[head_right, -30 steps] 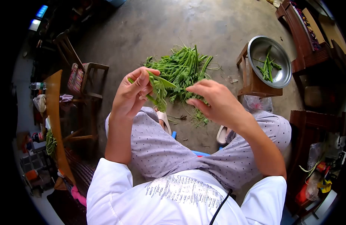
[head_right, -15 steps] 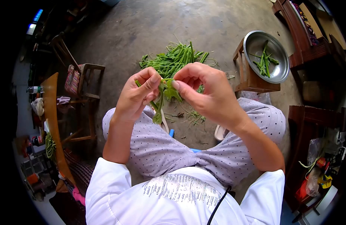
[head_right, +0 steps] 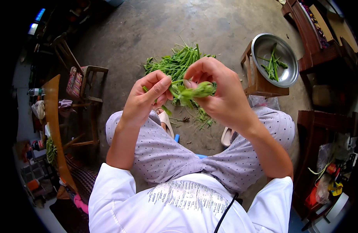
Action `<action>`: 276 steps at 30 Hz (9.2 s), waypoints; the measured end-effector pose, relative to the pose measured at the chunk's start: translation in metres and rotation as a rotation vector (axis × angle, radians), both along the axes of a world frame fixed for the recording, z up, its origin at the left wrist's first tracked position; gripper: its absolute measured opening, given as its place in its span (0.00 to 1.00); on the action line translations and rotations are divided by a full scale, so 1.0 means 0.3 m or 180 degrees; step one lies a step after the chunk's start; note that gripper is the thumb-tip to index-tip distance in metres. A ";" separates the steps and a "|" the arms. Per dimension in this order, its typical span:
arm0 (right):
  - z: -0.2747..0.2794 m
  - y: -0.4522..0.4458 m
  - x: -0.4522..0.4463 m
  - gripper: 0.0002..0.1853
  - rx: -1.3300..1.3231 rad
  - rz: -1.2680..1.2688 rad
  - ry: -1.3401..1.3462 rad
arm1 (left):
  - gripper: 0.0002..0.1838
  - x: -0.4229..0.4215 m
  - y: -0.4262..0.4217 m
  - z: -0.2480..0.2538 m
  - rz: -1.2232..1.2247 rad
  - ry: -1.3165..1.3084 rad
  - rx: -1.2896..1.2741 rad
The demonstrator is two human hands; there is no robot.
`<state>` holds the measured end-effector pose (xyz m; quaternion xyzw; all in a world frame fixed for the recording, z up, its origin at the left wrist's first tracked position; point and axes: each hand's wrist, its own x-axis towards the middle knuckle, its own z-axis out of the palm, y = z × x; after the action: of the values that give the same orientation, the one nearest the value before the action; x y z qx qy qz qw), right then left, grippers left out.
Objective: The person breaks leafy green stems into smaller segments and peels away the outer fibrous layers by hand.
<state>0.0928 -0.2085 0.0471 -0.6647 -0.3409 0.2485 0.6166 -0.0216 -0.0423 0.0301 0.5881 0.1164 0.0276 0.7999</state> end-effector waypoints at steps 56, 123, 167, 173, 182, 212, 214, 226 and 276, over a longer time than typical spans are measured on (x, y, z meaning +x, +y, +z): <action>-0.001 0.020 -0.038 0.03 -0.0402 -0.0388 -0.1688 | 0.07 0.031 -0.083 -0.011 0.0823 -0.0415 0.2015; -0.003 0.039 -0.024 0.09 -0.0022 -0.0350 0.0221 | 0.09 0.045 -0.101 -0.012 0.1007 -0.0693 0.1608; -0.019 0.019 -0.038 0.11 -0.0182 0.0557 0.1303 | 0.10 0.043 -0.037 -0.014 0.1038 -0.0660 0.0574; -0.019 0.030 -0.030 0.11 -0.0045 0.0303 0.1629 | 0.09 0.054 -0.062 -0.023 0.0996 -0.0703 0.0597; -0.022 0.018 -0.022 0.12 -0.0323 0.0642 0.2105 | 0.09 0.048 -0.069 -0.026 0.1041 -0.0613 0.0574; -0.028 0.011 0.001 0.08 -0.0315 0.0203 0.1098 | 0.09 0.035 -0.060 -0.031 0.0618 0.0163 -0.0453; -0.025 0.014 0.000 0.07 -0.0218 0.0089 0.1045 | 0.09 0.035 -0.056 -0.026 0.0552 0.0244 -0.0742; -0.077 0.017 0.005 0.06 0.0050 -0.0297 0.0094 | 0.08 0.037 -0.070 -0.018 0.0478 -0.0006 -0.0118; -0.029 0.016 0.021 0.11 -0.0268 0.0425 0.1259 | 0.05 0.020 -0.068 -0.017 0.0897 -0.0285 0.0683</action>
<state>0.0990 -0.2036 0.0384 -0.6041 -0.2458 0.4285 0.6254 -0.0155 -0.0628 0.0249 0.6462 0.1584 0.1778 0.7251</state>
